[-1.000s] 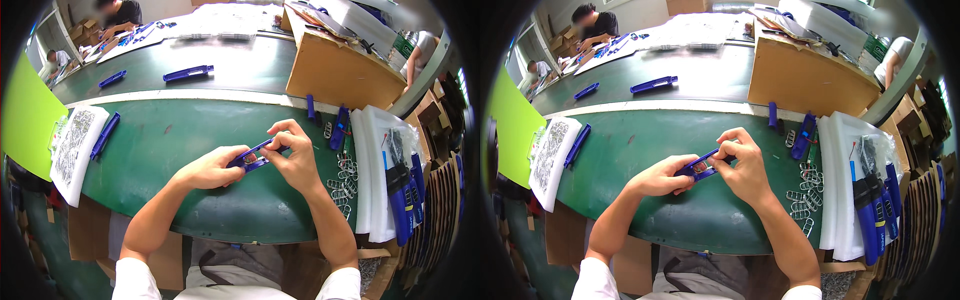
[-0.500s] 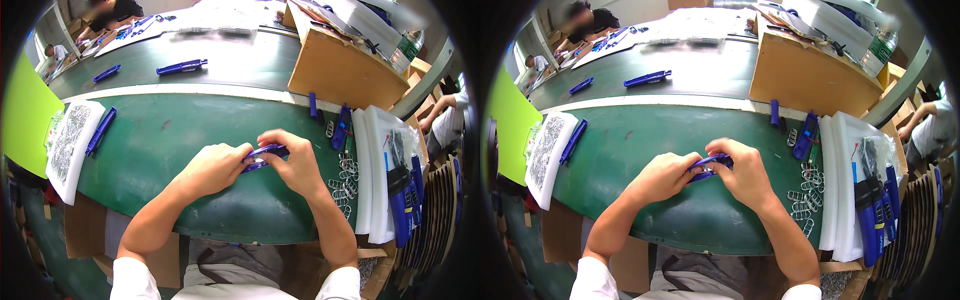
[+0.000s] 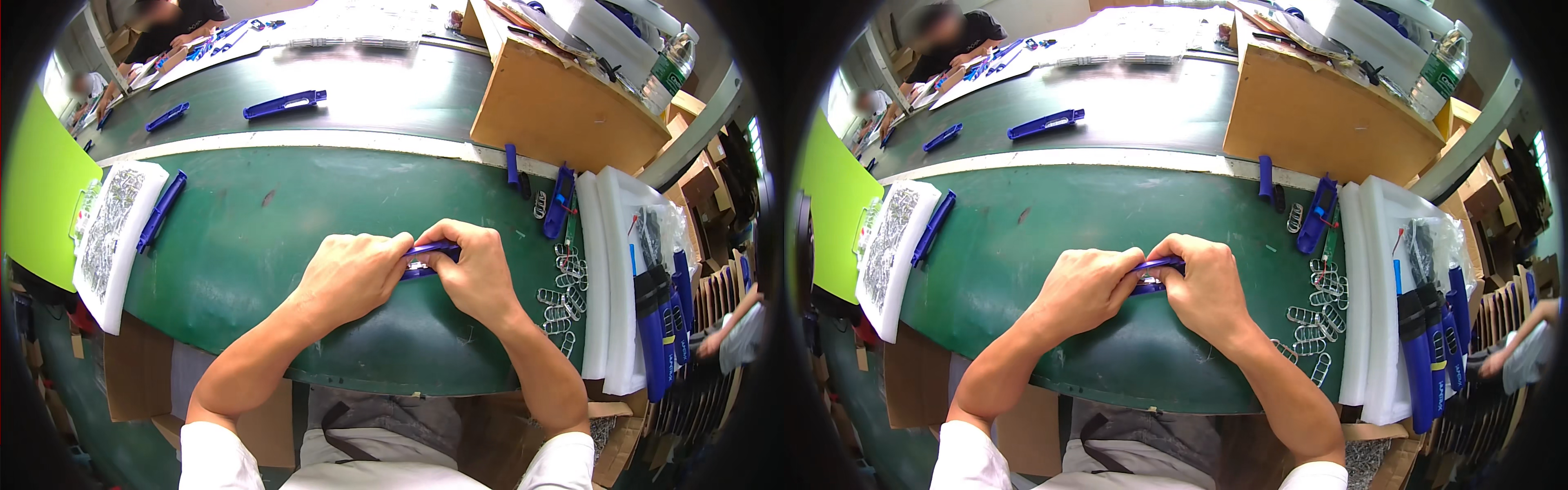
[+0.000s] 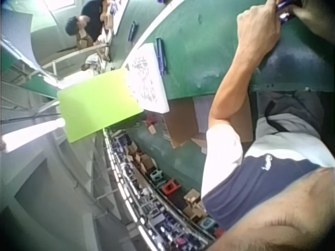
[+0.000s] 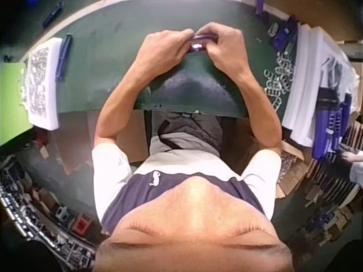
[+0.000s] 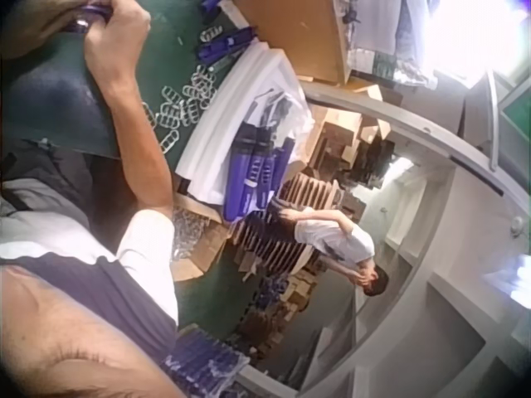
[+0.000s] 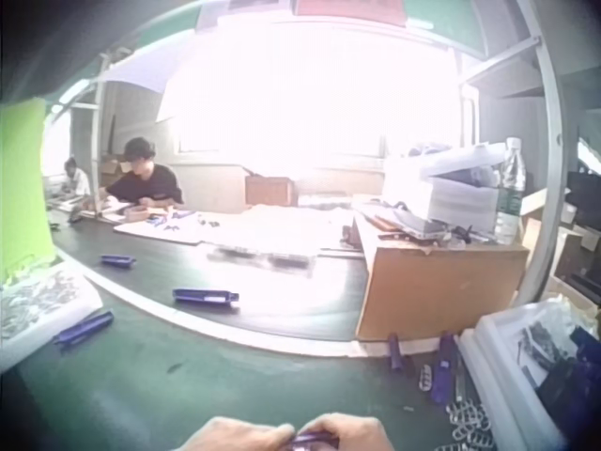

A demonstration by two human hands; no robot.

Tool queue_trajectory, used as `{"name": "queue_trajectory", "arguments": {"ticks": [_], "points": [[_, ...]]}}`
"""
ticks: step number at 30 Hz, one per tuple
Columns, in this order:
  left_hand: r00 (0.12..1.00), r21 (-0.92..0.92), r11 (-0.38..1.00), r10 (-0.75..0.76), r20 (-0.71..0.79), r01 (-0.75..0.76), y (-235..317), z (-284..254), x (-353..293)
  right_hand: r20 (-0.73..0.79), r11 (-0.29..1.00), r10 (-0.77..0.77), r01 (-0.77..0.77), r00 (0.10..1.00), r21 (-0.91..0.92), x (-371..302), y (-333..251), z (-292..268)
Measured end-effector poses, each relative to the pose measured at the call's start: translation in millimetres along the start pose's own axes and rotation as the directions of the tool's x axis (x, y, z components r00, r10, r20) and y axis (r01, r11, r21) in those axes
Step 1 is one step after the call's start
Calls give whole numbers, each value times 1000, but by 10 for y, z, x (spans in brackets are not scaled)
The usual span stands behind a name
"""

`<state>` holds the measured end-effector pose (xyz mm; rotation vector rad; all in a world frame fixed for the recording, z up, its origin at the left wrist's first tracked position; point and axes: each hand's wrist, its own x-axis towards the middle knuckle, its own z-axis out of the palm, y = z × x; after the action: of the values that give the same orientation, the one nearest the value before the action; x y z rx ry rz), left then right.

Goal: The person assembles a device by picking up a blue plastic housing, inserting a metal clip into the interior, and snapping a second blue plastic housing piece over it. This process is repeated for several more units, with the person reaching for components and setting aside the assembled devices on the workbench.

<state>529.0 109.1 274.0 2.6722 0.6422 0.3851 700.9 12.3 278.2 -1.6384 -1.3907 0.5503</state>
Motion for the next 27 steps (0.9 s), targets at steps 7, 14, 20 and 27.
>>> {"name": "queue_trajectory", "arguments": {"ticks": [7,14,20,27], "points": [[999,68,997,-24,22,22,5,75,-16,14,1000,20,-20,1000,7,-3,100,9],[995,-56,994,99,-5,-99,-92,41,5,255,994,110,-108,961,-22,56,50,-206],[995,-201,976,95,30,-87,-137,14,17,231,996,75,-60,970,-73,14,10,-111],[999,-126,992,24,42,-18,-84,35,31,168,985,24,6,985,-173,11,95,-54]]}}
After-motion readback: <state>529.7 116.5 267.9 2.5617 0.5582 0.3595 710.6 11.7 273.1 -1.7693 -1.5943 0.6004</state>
